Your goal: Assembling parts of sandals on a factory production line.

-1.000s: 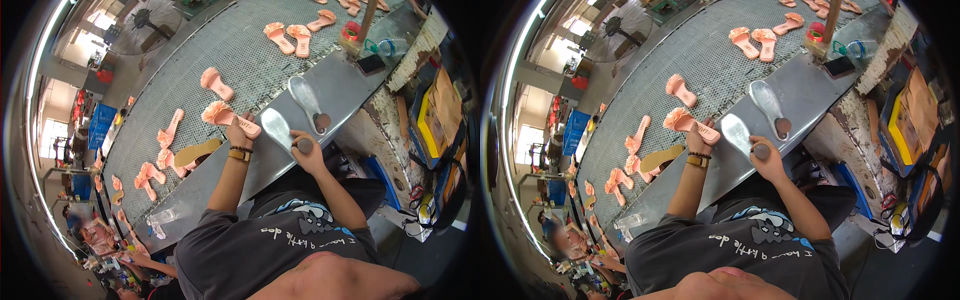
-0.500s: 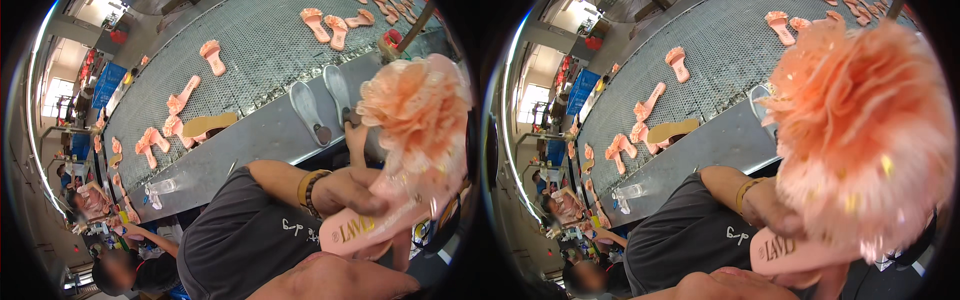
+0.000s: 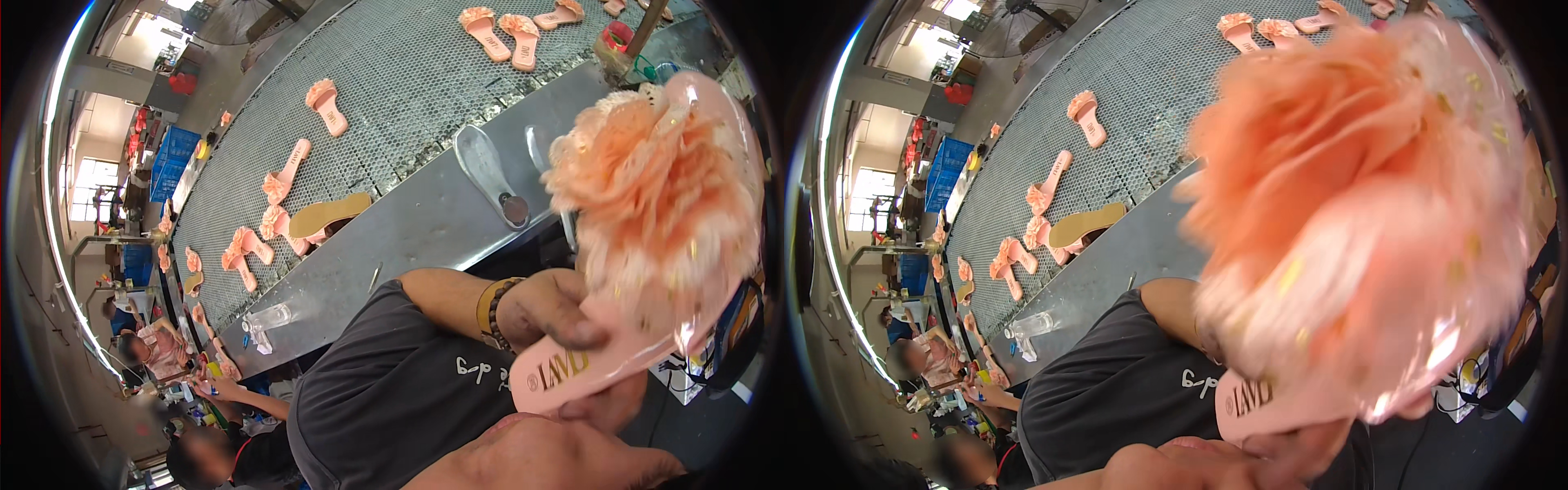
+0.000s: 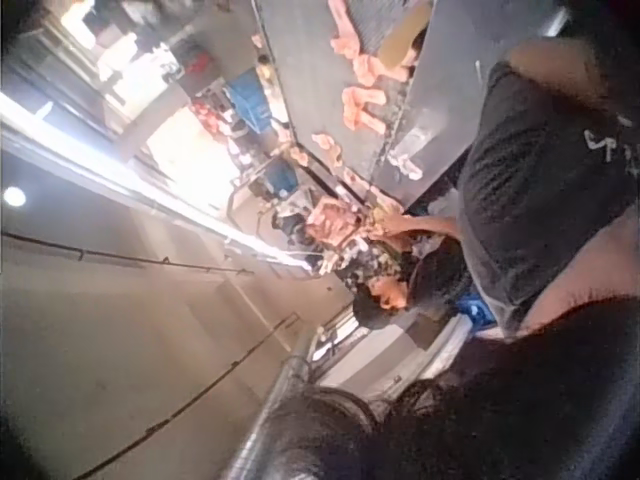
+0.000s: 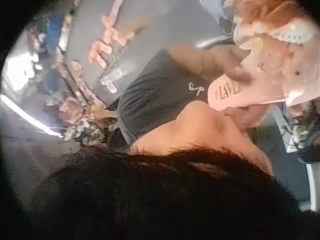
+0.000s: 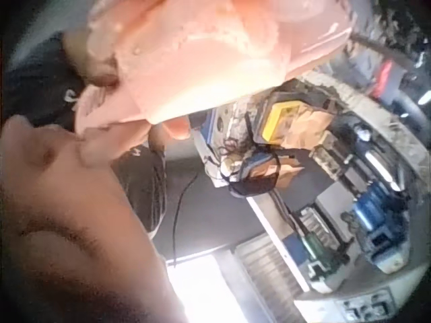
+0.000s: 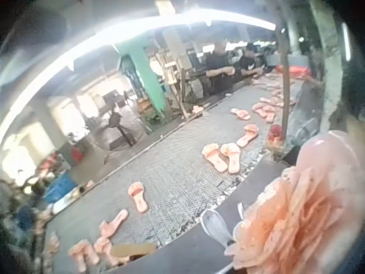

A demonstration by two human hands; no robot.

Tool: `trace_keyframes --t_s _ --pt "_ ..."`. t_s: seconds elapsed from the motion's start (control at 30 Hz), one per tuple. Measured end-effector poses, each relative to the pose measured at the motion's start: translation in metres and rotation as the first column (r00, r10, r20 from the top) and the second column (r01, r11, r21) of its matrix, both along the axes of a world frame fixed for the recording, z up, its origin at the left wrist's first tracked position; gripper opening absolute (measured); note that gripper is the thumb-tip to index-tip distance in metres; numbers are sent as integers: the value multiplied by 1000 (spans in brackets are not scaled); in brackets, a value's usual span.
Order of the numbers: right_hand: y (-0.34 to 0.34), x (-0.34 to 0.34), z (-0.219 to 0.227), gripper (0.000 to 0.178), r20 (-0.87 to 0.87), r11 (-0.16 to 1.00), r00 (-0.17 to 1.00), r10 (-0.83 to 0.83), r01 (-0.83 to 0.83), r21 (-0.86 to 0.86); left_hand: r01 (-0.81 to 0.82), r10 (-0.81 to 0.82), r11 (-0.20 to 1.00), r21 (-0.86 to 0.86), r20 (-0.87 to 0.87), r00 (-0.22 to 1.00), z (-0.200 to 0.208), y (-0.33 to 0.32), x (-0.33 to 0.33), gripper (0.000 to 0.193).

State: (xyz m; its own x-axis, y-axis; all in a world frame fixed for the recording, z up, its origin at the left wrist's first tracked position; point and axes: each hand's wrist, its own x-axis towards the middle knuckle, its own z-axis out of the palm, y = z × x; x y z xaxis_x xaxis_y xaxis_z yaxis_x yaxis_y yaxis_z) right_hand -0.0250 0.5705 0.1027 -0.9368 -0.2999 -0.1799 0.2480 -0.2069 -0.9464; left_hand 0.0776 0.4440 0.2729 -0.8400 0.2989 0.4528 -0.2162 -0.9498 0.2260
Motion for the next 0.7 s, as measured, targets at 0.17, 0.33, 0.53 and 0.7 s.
trace_keyframes --t_s 0.17,0.33,0.53,0.7 --pt "28 9 35 14 -260 974 938 -227 217 -69 -423 540 801 -424 204 817 -48 -7 -13 48" --pt "56 41 76 3 -573 998 820 -3 39 52 -506 700 714 -484 510 500 -104 -36 -39 61" --pt "37 52 51 4 -609 995 793 -15 72 68 -403 724 617 -676 286 628 -123 30 -39 41" --pt "29 53 59 31 -719 872 693 -55 384 303 -357 706 533 -768 171 687 -133 43 -41 40"
